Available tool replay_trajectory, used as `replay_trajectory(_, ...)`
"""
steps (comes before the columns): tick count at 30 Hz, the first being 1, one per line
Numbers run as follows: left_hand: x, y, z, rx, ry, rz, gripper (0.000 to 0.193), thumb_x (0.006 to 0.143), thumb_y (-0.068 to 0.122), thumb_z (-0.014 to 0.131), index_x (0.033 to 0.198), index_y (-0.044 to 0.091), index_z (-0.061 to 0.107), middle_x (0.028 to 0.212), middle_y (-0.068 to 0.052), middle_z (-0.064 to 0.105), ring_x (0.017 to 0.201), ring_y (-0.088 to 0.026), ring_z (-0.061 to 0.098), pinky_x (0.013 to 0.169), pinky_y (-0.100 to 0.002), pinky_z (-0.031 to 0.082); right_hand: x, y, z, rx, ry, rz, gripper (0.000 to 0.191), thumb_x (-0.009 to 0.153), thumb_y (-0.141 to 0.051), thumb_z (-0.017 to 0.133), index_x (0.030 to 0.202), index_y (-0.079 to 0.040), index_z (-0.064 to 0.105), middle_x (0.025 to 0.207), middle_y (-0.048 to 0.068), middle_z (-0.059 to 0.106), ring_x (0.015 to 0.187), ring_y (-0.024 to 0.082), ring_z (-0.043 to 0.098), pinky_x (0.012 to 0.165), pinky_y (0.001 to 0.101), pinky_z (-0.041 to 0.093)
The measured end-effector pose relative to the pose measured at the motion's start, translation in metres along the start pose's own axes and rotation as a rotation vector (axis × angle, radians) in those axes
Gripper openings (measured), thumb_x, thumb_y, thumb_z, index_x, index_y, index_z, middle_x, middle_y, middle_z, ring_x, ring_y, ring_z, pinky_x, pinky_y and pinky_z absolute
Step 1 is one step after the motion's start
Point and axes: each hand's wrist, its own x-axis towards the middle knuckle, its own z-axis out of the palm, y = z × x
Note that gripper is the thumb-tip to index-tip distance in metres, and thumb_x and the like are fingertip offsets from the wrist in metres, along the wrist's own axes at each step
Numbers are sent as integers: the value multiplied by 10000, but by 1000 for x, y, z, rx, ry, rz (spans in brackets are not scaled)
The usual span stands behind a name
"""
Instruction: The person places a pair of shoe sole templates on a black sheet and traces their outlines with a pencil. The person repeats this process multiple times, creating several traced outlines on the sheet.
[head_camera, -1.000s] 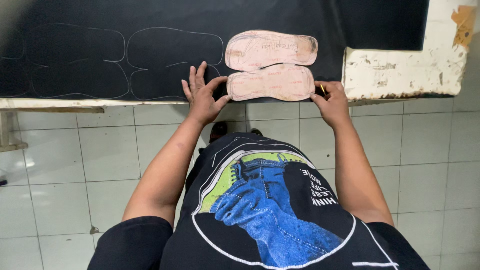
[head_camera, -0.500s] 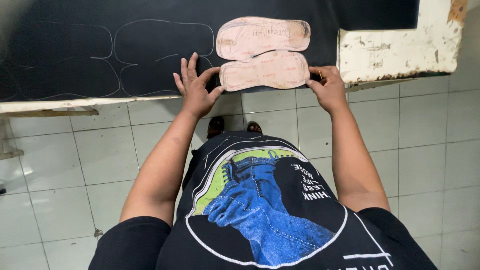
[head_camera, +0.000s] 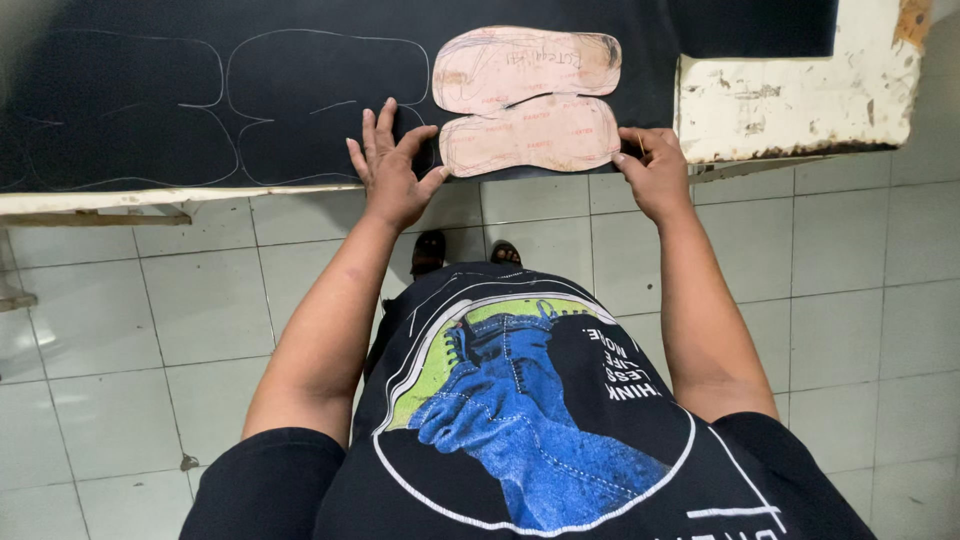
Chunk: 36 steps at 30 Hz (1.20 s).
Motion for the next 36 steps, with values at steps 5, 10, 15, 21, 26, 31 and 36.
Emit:
replay_trajectory(5,1,0,-4,-14,-9,-3,535,802,411,856,1282,275,665,1703,-99,168,1580,-358,-18,1219,-630,-104,1,-3,0,-70,13,-33,341,905,-121,795,1239,-83,739,1108,38,575,852,129,590,761,268,524)
replay_trajectory(10,0,1,-7,-16,-10,9,467,805,395,850,1243,321,708,1701,-107,167,1578,-363,-20,1214,-632,-107,2,-5,0,-102,17,-76,352,901,-120,806,1245,-78,743,1111,41,586,884,127,592,794,266,525)
replay_trajectory(15,0,3,-7,-27,-10,-6,460,794,394,852,1226,321,714,1698,-105,169,1576,-365,-21,1212,-635,-110,1,-6,-1,-97,0,-37,352,896,-133,804,1240,-88,743,1111,36,583,853,134,588,780,267,521)
replay_trajectory(21,0,2,-7,-25,9,14,467,800,403,857,1236,316,714,1696,-109,173,1575,-371,-12,1210,-641,-105,2,-7,-2,-111,3,-54,353,894,-132,808,1239,-88,747,1108,43,586,868,138,598,790,271,523)
replay_trajectory(26,0,1,-6,-21,20,29,456,804,408,859,1228,317,717,1694,-107,177,1575,-373,-7,1211,-643,-104,2,-14,-3,-88,-2,-57,349,894,-129,805,1235,-87,746,1127,47,590,878,140,605,793,275,532)
replay_trajectory(31,2,1,-3,4,-12,-10,449,791,408,860,1210,327,719,1687,-103,167,1566,-373,-16,1205,-643,-108,1,-19,-4,-101,-22,50,345,884,-142,795,1223,-104,742,1127,34,583,850,129,606,746,275,536)
replay_trajectory(36,0,-1,-4,-15,4,16,457,803,391,857,1231,322,712,1700,-95,175,1579,-363,-6,1218,-639,-99,2,-14,-2,-67,-14,-42,339,887,-123,806,1219,-88,752,1130,47,585,875,137,605,777,277,538)
